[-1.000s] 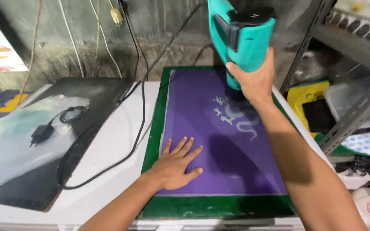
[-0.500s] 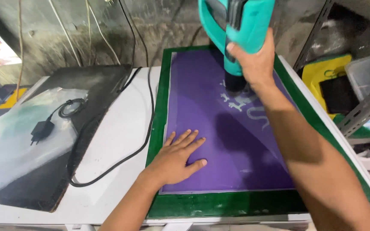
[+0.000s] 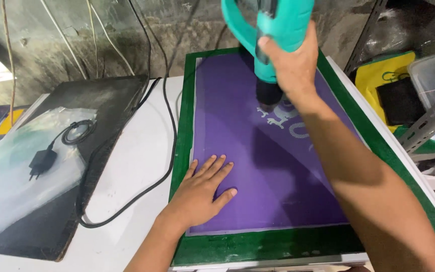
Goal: Drying a screen printing frame using a heat gun after smoothing the mesh with hands.
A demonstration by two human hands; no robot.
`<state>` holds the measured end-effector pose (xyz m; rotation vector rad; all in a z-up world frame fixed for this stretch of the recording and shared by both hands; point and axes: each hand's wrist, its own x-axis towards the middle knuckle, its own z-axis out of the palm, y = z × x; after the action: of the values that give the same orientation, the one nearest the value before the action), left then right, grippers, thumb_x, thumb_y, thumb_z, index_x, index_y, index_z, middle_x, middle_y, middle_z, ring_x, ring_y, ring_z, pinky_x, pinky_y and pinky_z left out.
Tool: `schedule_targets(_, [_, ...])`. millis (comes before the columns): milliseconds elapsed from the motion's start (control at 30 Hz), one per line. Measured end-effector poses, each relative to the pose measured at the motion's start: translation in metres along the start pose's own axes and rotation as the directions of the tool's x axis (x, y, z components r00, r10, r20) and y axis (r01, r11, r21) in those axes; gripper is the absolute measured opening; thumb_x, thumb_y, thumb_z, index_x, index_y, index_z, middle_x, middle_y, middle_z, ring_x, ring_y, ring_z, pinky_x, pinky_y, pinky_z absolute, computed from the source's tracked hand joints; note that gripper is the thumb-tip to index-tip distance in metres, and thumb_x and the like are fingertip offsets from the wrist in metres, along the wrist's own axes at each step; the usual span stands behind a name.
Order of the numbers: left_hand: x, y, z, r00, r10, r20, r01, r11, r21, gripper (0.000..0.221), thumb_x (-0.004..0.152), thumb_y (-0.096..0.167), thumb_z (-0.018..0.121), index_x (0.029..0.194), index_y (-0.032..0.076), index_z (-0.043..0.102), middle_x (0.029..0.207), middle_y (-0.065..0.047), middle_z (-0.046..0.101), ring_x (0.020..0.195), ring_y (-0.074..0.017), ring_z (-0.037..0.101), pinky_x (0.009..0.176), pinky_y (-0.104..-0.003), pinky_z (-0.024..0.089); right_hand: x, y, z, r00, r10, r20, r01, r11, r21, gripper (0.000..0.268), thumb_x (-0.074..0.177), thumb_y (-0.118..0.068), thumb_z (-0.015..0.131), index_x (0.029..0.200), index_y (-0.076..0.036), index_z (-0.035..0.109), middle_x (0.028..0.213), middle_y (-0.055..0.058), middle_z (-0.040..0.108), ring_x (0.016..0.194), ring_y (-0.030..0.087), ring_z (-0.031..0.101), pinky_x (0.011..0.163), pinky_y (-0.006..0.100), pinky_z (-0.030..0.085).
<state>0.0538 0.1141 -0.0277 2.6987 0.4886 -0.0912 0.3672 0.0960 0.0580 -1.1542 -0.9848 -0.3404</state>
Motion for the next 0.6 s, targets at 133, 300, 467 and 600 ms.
schedule_targets(133, [-0.001,-0.002,0.002,1.0,0.008,0.003,-0.008,1.0,0.01,0.069,0.103,0.054,0.036,0.162,0.019,0.025,0.171,-0.005,0.016,0.158,-0.0211,0.006,0.124,-0.049,-0.004,-0.005,-0.013,-0.003,0.998,0.033,0.044,-0.027,0.992,-0.12,0.052,0.085,-0.03,0.085,0.122,-0.013,0.053,0.11,0.007,0.069,0.098,0.023,0.068,0.084,0.039,0.057])
schedule_targets(300, [-0.003,-0.003,0.001,1.0,0.03,-0.001,-0.03,1.0,-0.001,0.069,0.103,0.052,0.037,0.162,0.018,0.026,0.171,-0.006,0.017,0.158,-0.0212,0.006,0.124,-0.048,-0.005,-0.005,-0.009,-0.007,1.0,-0.011,0.029,0.017,0.982,-0.19,0.062,0.084,-0.032,0.089,0.128,-0.013,0.049,0.116,0.009,0.067,0.105,0.025,0.065,0.087,0.04,0.056])
schedule_targets(467, [-0.003,-0.004,-0.002,0.999,0.049,0.009,-0.049,0.999,-0.023,0.068,0.104,0.05,0.039,0.162,0.017,0.026,0.171,-0.007,0.017,0.158,-0.0218,0.006,0.124,-0.048,-0.007,-0.001,0.001,-0.012,0.998,-0.065,0.022,0.066,0.997,-0.03,0.05,0.089,-0.026,0.086,0.123,-0.01,0.055,0.112,0.009,0.069,0.102,0.024,0.068,0.09,0.04,0.058])
schedule_targets(600, [-0.005,-0.004,-0.005,0.999,0.04,0.034,-0.038,0.998,-0.052,0.069,0.103,0.05,0.041,0.162,0.019,0.025,0.172,-0.006,0.014,0.159,-0.0206,0.003,0.124,-0.048,-0.009,0.0,0.008,-0.012,0.994,-0.086,0.063,0.085,0.996,0.01,0.046,0.091,-0.025,0.086,0.12,-0.01,0.055,0.111,0.009,0.07,0.1,0.024,0.069,0.087,0.04,0.059])
